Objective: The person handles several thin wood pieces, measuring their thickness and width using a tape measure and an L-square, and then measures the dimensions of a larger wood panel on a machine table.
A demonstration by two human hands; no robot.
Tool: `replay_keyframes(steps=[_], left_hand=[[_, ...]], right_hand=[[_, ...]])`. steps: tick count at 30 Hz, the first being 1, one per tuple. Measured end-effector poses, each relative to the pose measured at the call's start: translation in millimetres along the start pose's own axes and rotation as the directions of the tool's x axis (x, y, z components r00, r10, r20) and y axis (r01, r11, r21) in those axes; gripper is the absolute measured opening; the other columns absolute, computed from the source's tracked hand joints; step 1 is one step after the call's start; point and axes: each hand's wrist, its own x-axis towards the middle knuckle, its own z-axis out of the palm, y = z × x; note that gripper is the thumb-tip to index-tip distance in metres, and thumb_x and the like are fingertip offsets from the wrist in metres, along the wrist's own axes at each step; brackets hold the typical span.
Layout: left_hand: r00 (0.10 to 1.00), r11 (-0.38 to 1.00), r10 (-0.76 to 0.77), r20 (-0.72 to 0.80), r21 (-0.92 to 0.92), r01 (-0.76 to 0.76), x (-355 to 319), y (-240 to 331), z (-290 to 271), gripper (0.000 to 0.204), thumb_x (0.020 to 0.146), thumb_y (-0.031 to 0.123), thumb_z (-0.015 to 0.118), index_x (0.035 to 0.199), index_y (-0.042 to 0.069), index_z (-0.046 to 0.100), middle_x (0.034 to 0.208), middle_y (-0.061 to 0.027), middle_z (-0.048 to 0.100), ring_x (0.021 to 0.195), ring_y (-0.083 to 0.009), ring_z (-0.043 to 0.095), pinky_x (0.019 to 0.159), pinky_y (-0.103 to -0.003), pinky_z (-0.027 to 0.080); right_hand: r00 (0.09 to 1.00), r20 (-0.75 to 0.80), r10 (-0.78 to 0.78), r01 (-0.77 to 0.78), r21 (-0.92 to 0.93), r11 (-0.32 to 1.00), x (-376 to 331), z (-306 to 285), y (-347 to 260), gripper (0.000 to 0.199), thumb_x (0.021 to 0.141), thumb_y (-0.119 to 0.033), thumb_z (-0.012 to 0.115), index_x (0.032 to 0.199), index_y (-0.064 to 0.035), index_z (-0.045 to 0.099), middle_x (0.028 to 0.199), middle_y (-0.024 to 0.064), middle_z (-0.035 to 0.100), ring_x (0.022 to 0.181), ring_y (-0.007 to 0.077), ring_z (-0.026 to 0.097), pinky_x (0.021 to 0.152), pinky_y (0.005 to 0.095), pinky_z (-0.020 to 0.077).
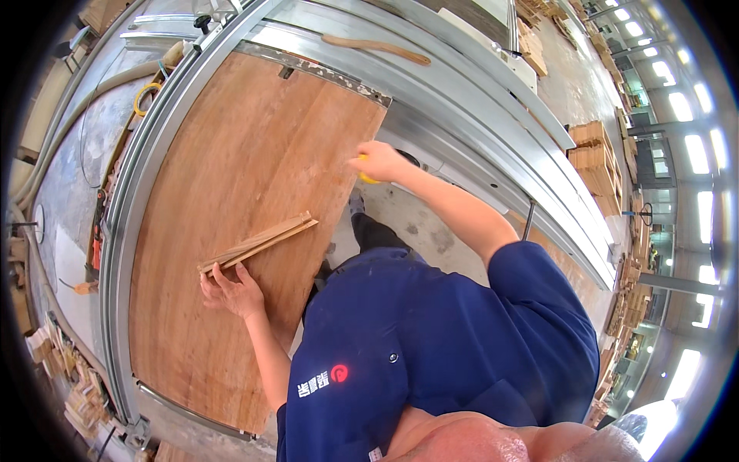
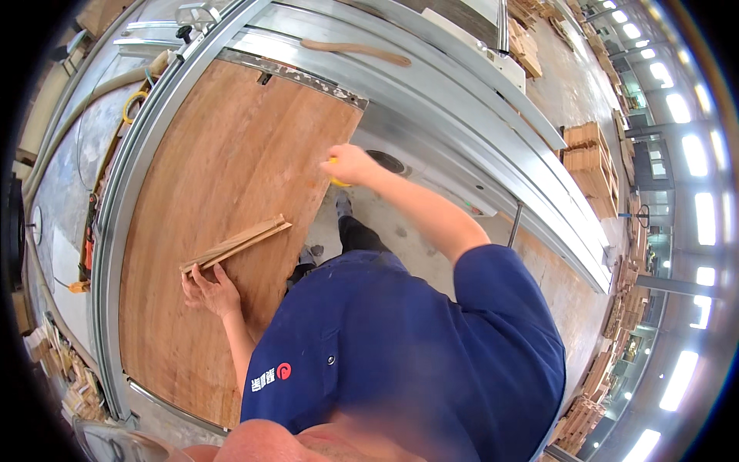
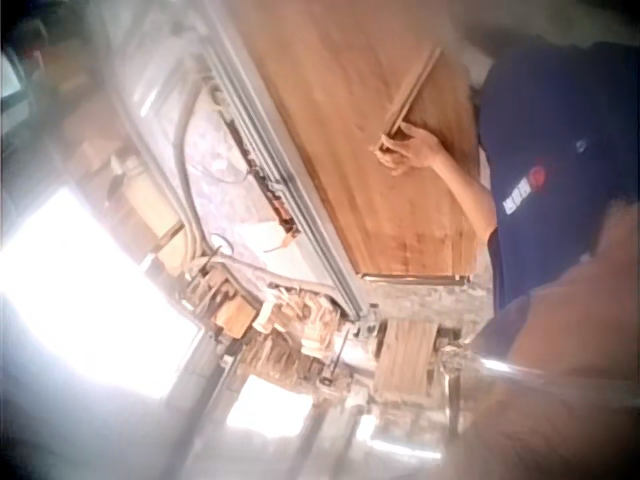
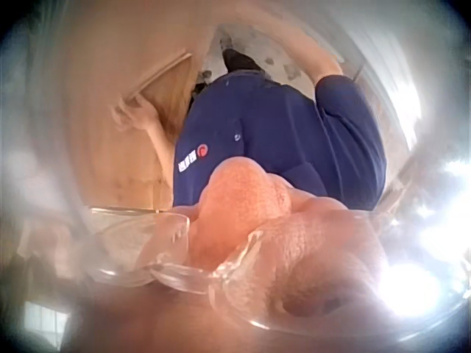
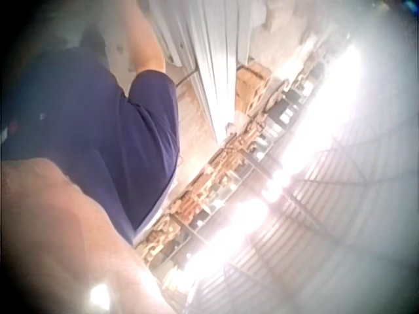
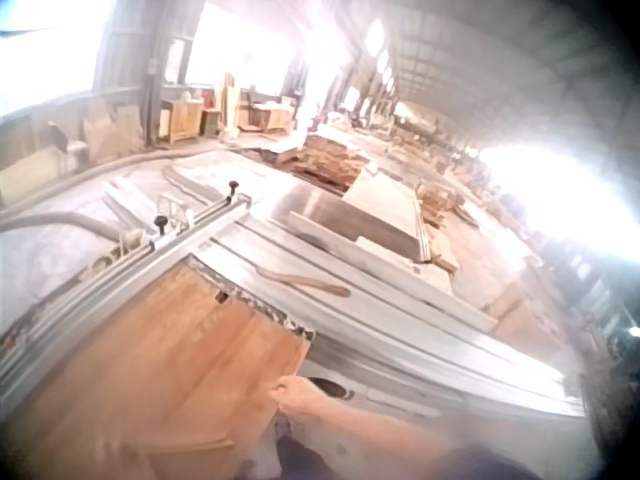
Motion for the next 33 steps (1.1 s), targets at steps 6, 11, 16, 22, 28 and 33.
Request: replay_keyframes(steps=[6, 11, 16, 22, 28, 33], left_hand=[[0.992, 0.993, -0.107, -0.07, 0.041, 0.11, -5, 31, 12, 0.062, 0.099, 0.04, 0.067, 0.151, 0.021, 0.039, 0.164, -0.0174, 0.027, 0.151, -0.0401, 0.028, 0.115, -0.07, 0.021], [0.954, 0.945, -0.298, -0.036, 0.132, 0.301, -19, 94, 10, 0.064, 0.1, 0.04, 0.065, 0.153, 0.018, 0.038, 0.165, -0.0202, 0.027, 0.15, -0.0408, 0.032, 0.115, -0.066, 0.025], [0.936, 0.912, -0.321, -0.142, 0.22, 0.346, -32, 145, 39, 0.065, 0.1, 0.039, 0.063, 0.156, 0.018, 0.037, 0.164, -0.0219, 0.028, 0.15, -0.0395, 0.032, 0.114, -0.063, 0.03], [0.882, 0.839, -0.436, -0.177, 0.274, 0.47, -38, 172, 46, 0.064, 0.099, 0.038, 0.064, 0.155, 0.016, 0.041, 0.161, -0.0233, 0.035, 0.147, -0.0404, 0.037, 0.112, -0.059, 0.034], [0.925, 0.879, -0.313, -0.216, 0.303, 0.369, -13, 188, 38, 0.056, 0.093, 0.035, 0.07, 0.141, 0.01, 0.052, 0.144, -0.0203, 0.051, 0.134, -0.0406, 0.049, 0.103, -0.057, 0.045], [0.862, 0.847, -0.46, -0.211, 0.188, 0.498, -33, 160, 53, 0.068, 0.098, 0.041, 0.064, 0.157, 0.022, 0.037, 0.166, -0.0217, 0.026, 0.151, -0.0404, 0.031, 0.116, -0.067, 0.022]], right_hand=[[0.947, 0.074, -0.311, 0.316, -0.069, 0.946, 85, 43, -54, 0.046, 0.094, -0.044, 0.062, 0.123, -0.0095, 0.07, 0.136, 0.0189, 0.064, 0.128, 0.0349, 0.06, 0.107, 0.043, 0.0493], [0.807, -0.047, -0.589, 0.586, -0.065, 0.808, 126, -12, -13, 0.044, 0.095, -0.041, 0.061, 0.124, -0.0085, 0.069, 0.133, 0.0175, 0.065, 0.129, 0.0353, 0.058, 0.109, 0.0434, 0.0483], [0.883, -0.258, -0.392, 0.312, -0.301, 0.901, 229, -120, 159, 0.05, 0.095, -0.039, 0.062, 0.132, -0.0063, 0.066, 0.143, 0.0162, 0.06, 0.134, 0.034, 0.054, 0.115, 0.0436, 0.0428], [0.933, -0.34, -0.12, -0.024, -0.391, 0.92, 223, -225, 241, 0.057, 0.094, -0.035, 0.065, 0.144, -0.0078, 0.057, 0.153, 0.0128, 0.052, 0.144, 0.0317, 0.045, 0.118, 0.0512, 0.0384], [0.914, -0.269, -0.303, 0.161, -0.446, 0.881, 238, -220, 289, 0.042, 0.097, -0.028, 0.065, 0.132, -0.0049, 0.065, 0.13, 0.0181, 0.066, 0.125, 0.0383, 0.059, 0.108, 0.0483, 0.0466], [0.901, -0.202, -0.383, 0.355, -0.16, 0.921, 212, -209, 229, 0.038, 0.1, -0.026, 0.063, 0.128, 0.0003, 0.065, 0.121, 0.0215, 0.068, 0.116, 0.0395, 0.063, 0.099, 0.0454, 0.051]])
